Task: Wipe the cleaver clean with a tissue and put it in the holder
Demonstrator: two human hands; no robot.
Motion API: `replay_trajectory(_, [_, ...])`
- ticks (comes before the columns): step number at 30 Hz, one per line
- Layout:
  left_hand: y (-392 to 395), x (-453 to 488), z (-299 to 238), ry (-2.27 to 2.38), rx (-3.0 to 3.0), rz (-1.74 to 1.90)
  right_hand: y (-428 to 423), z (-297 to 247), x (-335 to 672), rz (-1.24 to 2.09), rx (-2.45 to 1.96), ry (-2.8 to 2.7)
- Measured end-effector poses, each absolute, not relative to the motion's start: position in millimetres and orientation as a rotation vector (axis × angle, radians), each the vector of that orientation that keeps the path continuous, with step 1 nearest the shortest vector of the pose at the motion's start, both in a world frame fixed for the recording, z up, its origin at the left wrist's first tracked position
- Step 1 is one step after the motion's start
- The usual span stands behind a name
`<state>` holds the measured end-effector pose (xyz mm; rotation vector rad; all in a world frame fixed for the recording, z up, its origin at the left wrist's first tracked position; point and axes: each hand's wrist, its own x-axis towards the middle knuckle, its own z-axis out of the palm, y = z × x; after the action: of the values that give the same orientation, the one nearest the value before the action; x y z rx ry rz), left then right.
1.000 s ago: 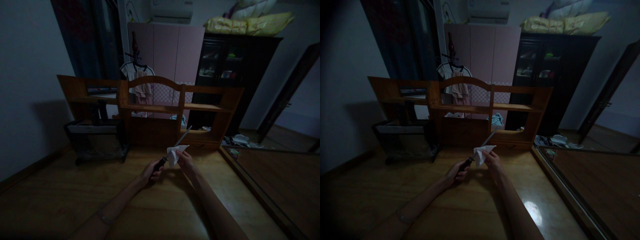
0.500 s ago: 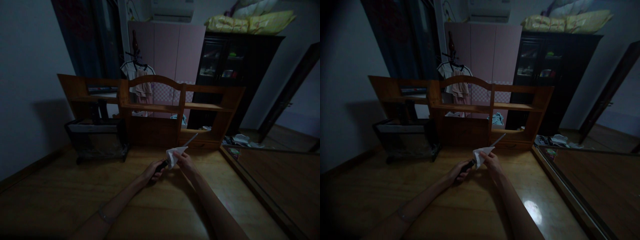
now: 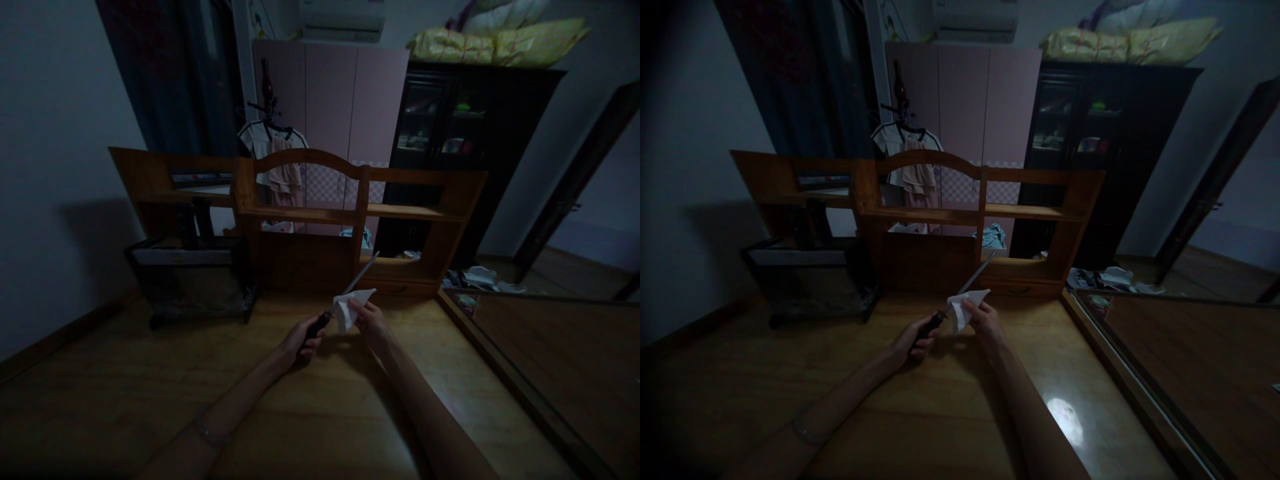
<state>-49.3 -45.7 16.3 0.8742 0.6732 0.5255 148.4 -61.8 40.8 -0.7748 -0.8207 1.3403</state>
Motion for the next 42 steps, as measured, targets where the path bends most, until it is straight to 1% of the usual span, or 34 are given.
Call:
replay_trajectory(5, [-46, -47, 19, 0.754, 0.953, 0.662, -59, 38, 150, 1.368, -0.79, -0.794])
replay_trajectory(26, [-48, -44, 18, 0.784, 0.989, 0.595, -54, 35, 159, 1.32, -0.725, -0.656])
replay_trajectory(31, [-48, -43, 16, 0.788, 1.014, 0.654, -54, 37, 156, 1.296, -0.732, -0.706])
replay_trajectory(42, [-47, -42, 14, 0.774, 0.996, 0.665, -52, 33, 155, 1.317, -0.695, -0.687])
